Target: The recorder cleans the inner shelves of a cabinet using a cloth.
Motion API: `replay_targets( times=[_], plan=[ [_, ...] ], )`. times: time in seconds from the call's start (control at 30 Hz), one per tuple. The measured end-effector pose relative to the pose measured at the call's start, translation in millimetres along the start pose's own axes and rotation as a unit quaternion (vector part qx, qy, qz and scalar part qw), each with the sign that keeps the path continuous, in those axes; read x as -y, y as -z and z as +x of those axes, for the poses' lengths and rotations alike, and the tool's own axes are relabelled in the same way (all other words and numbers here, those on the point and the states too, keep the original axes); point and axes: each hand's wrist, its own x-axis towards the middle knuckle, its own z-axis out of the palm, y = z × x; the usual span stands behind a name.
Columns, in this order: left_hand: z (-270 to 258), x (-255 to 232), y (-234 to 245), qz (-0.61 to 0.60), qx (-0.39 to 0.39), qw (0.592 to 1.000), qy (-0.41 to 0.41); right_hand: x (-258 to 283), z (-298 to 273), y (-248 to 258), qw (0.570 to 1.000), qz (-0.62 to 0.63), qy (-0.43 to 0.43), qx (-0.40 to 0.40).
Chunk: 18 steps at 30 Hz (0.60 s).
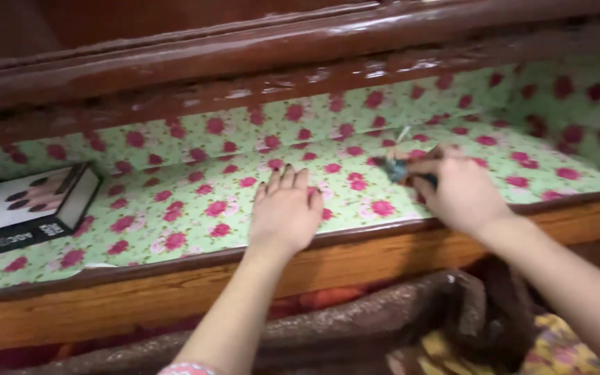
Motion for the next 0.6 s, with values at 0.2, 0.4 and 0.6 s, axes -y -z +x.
replay_targets(
  times=[0.2, 0.4, 0.6],
  plan=[
    [-1, 4, -6, 0.012, -0.008, 1.0, 0.0, 42, -68, 43, 0.999, 0.051, 0.009, -0.003],
    [-2, 6, -7, 0.02, -0.024, 0.999, -0.007, 51, -59, 41, 0.996, 0.087, 0.011, 0.013],
    [-4, 4, -6, 0.002, -0.061, 0.998, -0.011, 23, 10, -12, 0.995, 0.011, 0.092, -0.023]
  ],
)
